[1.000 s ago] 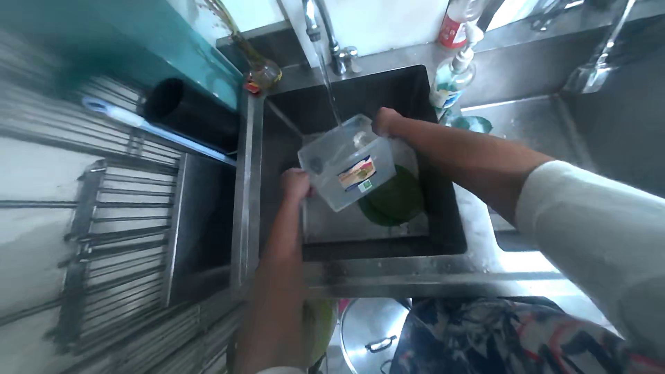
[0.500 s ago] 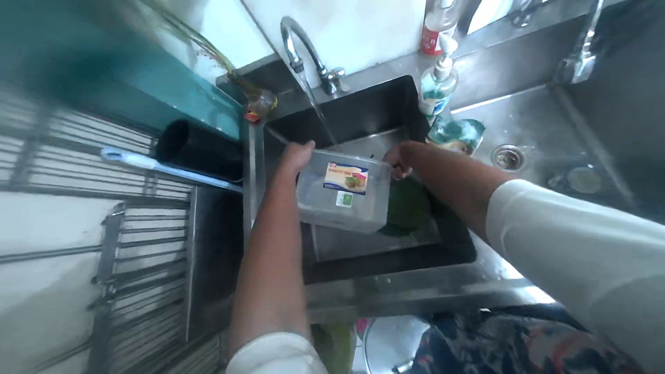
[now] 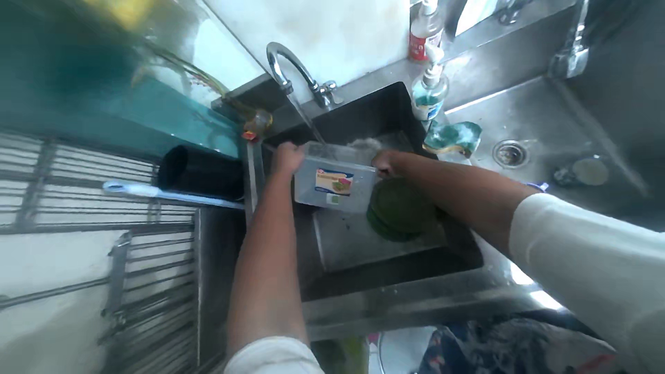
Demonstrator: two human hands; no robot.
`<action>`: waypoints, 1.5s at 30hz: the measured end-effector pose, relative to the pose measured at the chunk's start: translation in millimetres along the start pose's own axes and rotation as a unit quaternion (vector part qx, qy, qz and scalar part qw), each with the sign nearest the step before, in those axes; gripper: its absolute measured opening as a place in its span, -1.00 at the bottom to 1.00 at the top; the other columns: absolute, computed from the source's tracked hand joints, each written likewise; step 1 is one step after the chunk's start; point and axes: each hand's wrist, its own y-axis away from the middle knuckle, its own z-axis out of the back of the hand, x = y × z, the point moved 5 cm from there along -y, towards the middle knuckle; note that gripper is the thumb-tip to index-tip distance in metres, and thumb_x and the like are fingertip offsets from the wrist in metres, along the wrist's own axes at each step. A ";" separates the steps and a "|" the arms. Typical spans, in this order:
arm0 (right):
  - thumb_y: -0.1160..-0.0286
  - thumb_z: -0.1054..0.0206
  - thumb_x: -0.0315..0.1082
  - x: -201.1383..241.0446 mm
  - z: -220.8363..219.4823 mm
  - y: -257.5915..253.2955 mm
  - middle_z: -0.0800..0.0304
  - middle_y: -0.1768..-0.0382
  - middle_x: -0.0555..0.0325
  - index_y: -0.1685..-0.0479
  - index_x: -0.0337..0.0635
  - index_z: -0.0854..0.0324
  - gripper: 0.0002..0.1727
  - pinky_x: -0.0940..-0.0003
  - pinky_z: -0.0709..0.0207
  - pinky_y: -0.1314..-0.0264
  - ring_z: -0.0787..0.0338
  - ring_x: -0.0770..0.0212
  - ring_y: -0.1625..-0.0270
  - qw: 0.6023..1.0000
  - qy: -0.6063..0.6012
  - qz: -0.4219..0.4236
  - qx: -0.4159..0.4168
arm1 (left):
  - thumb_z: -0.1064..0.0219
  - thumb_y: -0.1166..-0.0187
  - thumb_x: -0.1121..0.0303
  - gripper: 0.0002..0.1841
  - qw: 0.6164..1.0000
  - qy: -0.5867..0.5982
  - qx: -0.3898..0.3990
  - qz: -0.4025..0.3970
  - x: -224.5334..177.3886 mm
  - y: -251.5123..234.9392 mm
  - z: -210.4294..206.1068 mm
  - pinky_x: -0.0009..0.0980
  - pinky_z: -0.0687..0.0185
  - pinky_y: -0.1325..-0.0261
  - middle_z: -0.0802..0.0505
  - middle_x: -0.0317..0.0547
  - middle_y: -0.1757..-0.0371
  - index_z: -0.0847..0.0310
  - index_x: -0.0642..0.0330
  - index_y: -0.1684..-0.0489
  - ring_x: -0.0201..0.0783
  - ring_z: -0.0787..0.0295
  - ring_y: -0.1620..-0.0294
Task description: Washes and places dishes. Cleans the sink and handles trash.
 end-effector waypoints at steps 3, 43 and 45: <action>-0.68 -0.24 -0.39 21.2 8.1 40.2 -0.69 -0.14 -0.29 -0.29 -0.50 -0.54 -0.64 -0.02 -0.63 -0.16 -0.77 -0.06 -0.06 0.991 0.104 0.026 -0.086 | -0.14 -0.81 0.21 -0.52 0.989 0.123 -0.025 0.076 40.8 1.8 -32.1 0.07 -0.72 -0.10 -0.75 0.39 -0.16 -0.39 0.45 -0.48 0.14 -0.81 0.02; -0.77 -0.11 -0.41 33.1 47.3 126.9 -0.86 0.00 -0.33 -0.50 -0.48 -0.48 -0.57 -0.20 -0.76 0.10 -0.91 -0.34 0.17 0.716 0.342 0.506 -0.337 | -0.06 -0.88 0.08 -0.46 0.921 0.383 -0.010 0.071 31.9 13.7 -153.2 0.06 -0.59 -0.36 -0.70 0.40 -0.34 -0.43 0.39 -0.56 0.16 -0.72 -0.25; -0.80 -0.11 -0.37 24.3 48.9 114.6 -0.88 0.04 -0.30 -0.50 -0.45 -0.50 -0.57 -0.19 -0.77 0.12 -0.92 -0.31 0.18 0.713 0.320 0.509 -0.359 | -0.09 -0.86 0.03 -0.44 0.920 0.381 -0.066 0.059 42.8 14.2 -148.5 0.12 -0.55 -0.39 -0.73 0.38 -0.31 -0.53 0.40 -0.48 0.18 -0.70 -0.28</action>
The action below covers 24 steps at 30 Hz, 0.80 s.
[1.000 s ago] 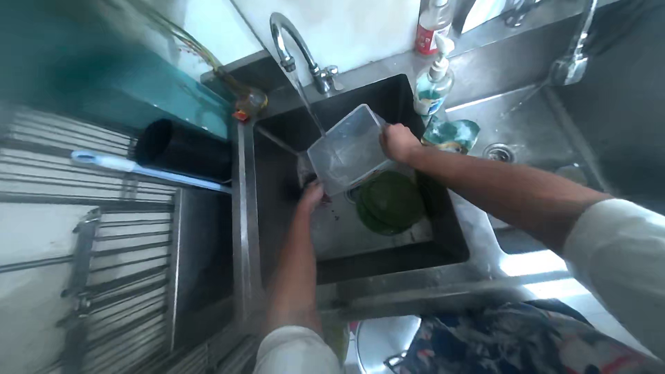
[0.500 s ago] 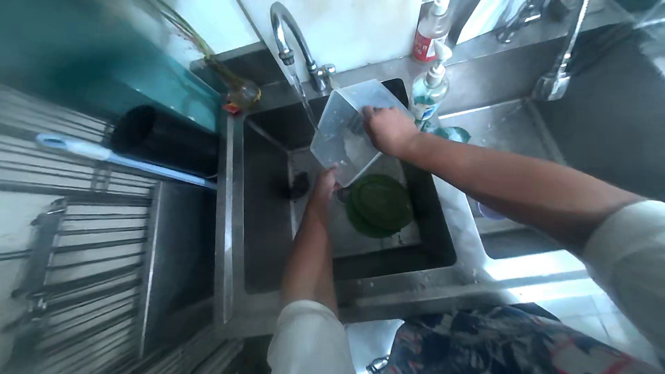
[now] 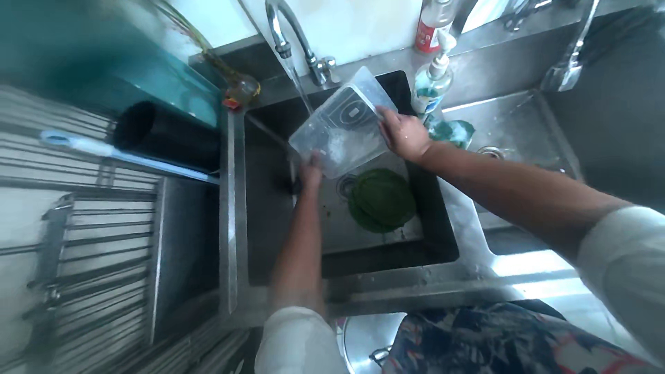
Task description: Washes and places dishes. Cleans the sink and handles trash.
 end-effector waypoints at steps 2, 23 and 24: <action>-0.83 -0.09 -0.31 -6.1 -11.5 0.4 -0.88 0.06 -0.28 -0.54 -0.39 -0.47 -0.56 -0.20 -0.76 0.09 -0.92 -0.31 0.15 0.999 0.004 -0.041 0.009 | -0.06 -0.87 0.03 -0.45 0.999 0.000 -0.039 -0.014 4.3 0.5 11.4 0.11 -0.52 -0.45 -0.74 0.34 -0.33 -0.56 0.38 -0.46 0.15 -0.70 -0.34; -0.54 -0.26 -0.60 18.9 -101.8 -43.9 -0.72 -0.30 -0.37 -0.74 -0.11 -0.14 -0.27 -0.36 -0.58 -0.35 -0.74 -0.40 -0.37 0.905 -0.163 -0.279 0.276 | -0.04 -0.88 0.22 -0.57 0.964 -0.197 -0.177 -0.019 3.3 38.3 98.5 0.13 -0.55 -0.41 -0.77 0.39 -0.21 -0.68 0.48 -0.16 0.21 -0.74 -0.26; -0.58 -0.24 -0.59 18.1 -105.9 -39.7 -0.73 -0.30 -0.36 -0.74 -0.11 -0.15 -0.30 -0.34 -0.59 -0.36 -0.75 -0.38 -0.36 0.902 -0.176 -0.287 0.270 | -0.04 -0.88 0.24 -0.57 0.960 -0.211 -0.180 -0.028 -1.1 42.7 100.0 0.12 -0.54 -0.43 -0.76 0.40 -0.24 -0.68 0.49 -0.17 0.21 -0.73 -0.28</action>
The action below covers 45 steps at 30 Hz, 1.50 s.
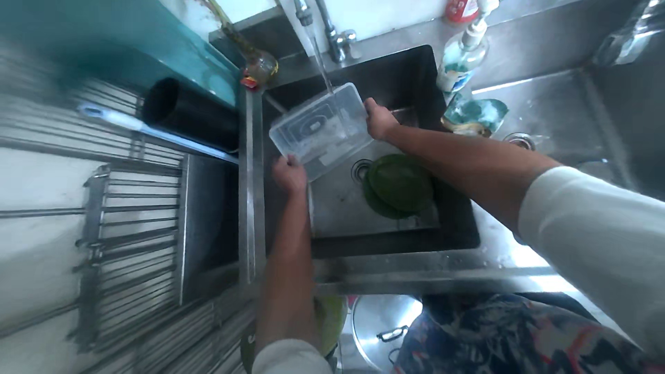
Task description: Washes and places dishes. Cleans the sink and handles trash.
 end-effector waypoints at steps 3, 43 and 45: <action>-0.73 -0.14 -0.50 -10.0 -15.0 3.6 -0.74 -0.28 -0.37 -0.74 -0.11 -0.17 -0.41 -0.31 -0.60 -0.36 -0.77 -0.36 -0.33 0.998 -0.058 -0.012 -0.008 | -0.05 -0.87 0.29 -0.60 0.999 -0.045 0.010 -0.028 -8.0 7.6 13.8 0.09 -0.46 -0.54 -0.73 0.40 -0.33 -0.67 0.49 -0.23 0.21 -0.67 -0.41; -0.60 -0.39 -0.12 90.1 -3.1 -64.2 -0.64 -0.45 -0.28 -0.35 -0.34 -0.66 -0.49 -0.31 -0.37 -0.59 -0.58 -0.23 -0.56 0.994 0.090 -0.018 0.065 | 0.04 -0.87 0.34 -0.79 0.865 0.220 0.327 0.309 47.3 35.8 -41.5 -0.67 -0.22 0.69 -0.48 -0.28 0.55 -0.47 0.20 0.10 -0.51 -0.28 0.74; -0.48 -0.46 -0.11 67.3 5.4 -70.8 -0.74 -0.30 -0.29 -0.23 -0.32 -0.70 -0.51 -0.36 -0.48 -0.43 -0.70 -0.25 -0.41 0.998 0.055 -0.033 0.027 | -0.07 -0.83 0.38 -0.80 0.901 0.168 0.300 0.265 33.9 29.6 -35.6 -0.63 -0.33 0.55 -0.54 -0.22 0.43 -0.53 0.34 -0.09 -0.48 -0.37 0.63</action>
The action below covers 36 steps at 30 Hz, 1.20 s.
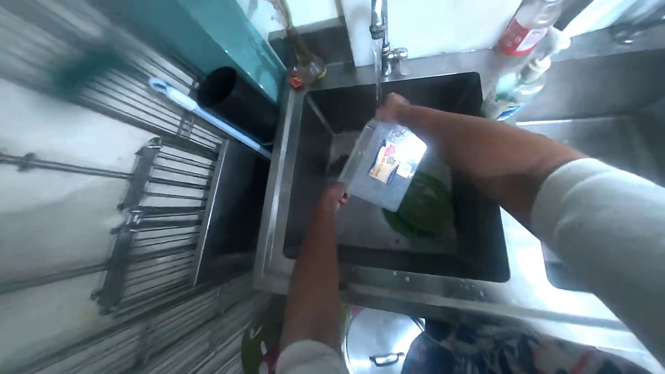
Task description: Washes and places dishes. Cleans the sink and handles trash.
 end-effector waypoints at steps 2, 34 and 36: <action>-0.56 -0.43 -0.11 -20.7 5.6 3.3 -0.71 -0.33 -0.34 -0.24 -0.40 -0.68 -0.50 -0.35 -0.46 -0.47 -0.67 -0.28 -0.46 1.000 0.005 -0.015 0.000 | -0.13 -0.78 0.39 -0.74 0.997 -0.047 -0.036 -0.050 -11.7 -2.9 1.6 -0.54 -0.49 0.38 -0.63 -0.13 0.34 -0.51 0.43 -0.19 -0.42 -0.51 0.51; -0.48 -0.41 -0.47 -98.7 46.5 63.5 -0.70 -0.28 -0.42 -0.18 -0.45 -0.67 -0.67 -0.38 -0.54 -0.35 -0.71 -0.35 -0.37 0.998 0.022 -0.058 -0.020 | -0.25 -0.71 0.30 -0.52 0.975 -0.047 -0.099 -0.192 -48.0 28.9 -28.7 -0.15 -0.67 0.20 -0.71 0.20 0.08 -0.34 0.44 -0.48 -0.11 -0.65 0.33; -0.49 -0.41 -0.47 -84.1 23.2 65.8 -0.67 -0.34 -0.41 -0.28 -0.45 -0.63 -0.61 -0.34 -0.53 -0.41 -0.68 -0.34 -0.43 0.999 0.008 -0.041 0.003 | -0.27 -0.69 0.31 -0.44 0.972 -0.051 -0.133 -0.186 -39.1 28.2 -1.5 -0.11 -0.67 0.17 -0.72 0.25 -0.07 -0.27 0.34 -0.62 -0.07 -0.67 0.26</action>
